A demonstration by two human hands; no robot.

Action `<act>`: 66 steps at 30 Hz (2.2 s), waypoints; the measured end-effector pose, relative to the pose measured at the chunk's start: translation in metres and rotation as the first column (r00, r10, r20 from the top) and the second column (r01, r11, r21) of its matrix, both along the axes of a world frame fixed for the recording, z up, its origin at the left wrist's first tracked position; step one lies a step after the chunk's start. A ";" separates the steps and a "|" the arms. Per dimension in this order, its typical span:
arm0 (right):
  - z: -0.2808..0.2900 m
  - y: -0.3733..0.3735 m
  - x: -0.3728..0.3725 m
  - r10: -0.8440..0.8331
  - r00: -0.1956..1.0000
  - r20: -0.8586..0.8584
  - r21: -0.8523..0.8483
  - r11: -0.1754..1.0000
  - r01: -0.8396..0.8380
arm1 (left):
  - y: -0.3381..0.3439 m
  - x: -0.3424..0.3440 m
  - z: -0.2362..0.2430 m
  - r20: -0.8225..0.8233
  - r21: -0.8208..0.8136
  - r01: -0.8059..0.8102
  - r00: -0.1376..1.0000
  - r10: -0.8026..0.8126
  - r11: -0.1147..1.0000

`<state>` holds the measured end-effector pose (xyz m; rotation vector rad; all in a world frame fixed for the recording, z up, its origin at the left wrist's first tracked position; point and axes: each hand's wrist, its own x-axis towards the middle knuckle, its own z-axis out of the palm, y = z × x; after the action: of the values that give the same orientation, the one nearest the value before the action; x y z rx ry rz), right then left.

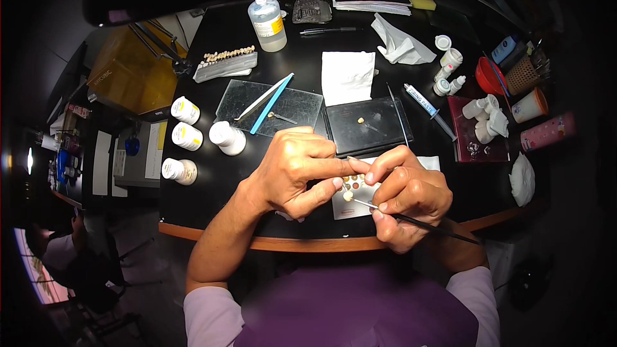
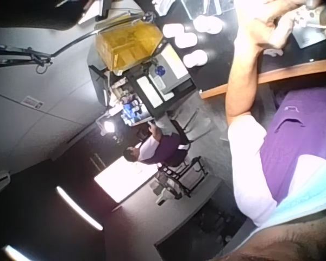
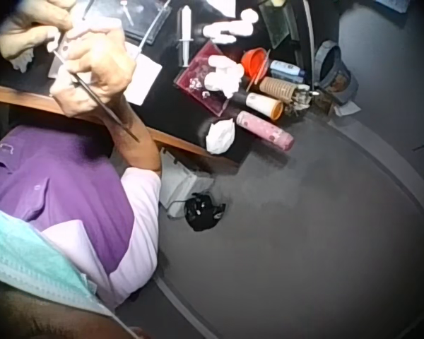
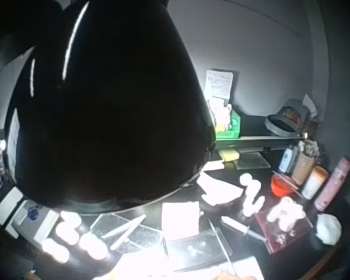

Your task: The person paints an artificial tooth using a fine brush and a palette of pigments, pausing to adjust a desk lamp over the workspace before applying more pigment onto the tooth.

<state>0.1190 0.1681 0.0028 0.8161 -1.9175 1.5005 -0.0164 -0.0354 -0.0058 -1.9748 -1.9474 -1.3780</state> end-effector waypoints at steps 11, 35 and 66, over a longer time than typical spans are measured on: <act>-0.004 0.016 -0.009 -0.173 0.983 -0.060 -0.123 0.979 0.164 | 0.015 0.022 0.001 0.036 -0.014 -0.465 0.884 0.465 0.885; 0.004 -0.019 -0.002 -0.337 0.919 -0.206 0.219 0.899 0.379 | 0.017 0.028 -0.004 0.635 -0.111 -0.415 0.669 0.386 0.903; -0.002 -0.048 -0.005 -0.412 0.910 -0.049 -0.305 0.874 0.379 | 0.018 0.042 -0.003 0.919 0.265 -0.032 0.311 -0.242 0.964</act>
<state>0.1141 0.1202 0.0004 0.3386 -1.6070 1.3973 0.0257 -0.0176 -0.0089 -1.1422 -1.6659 -3.1683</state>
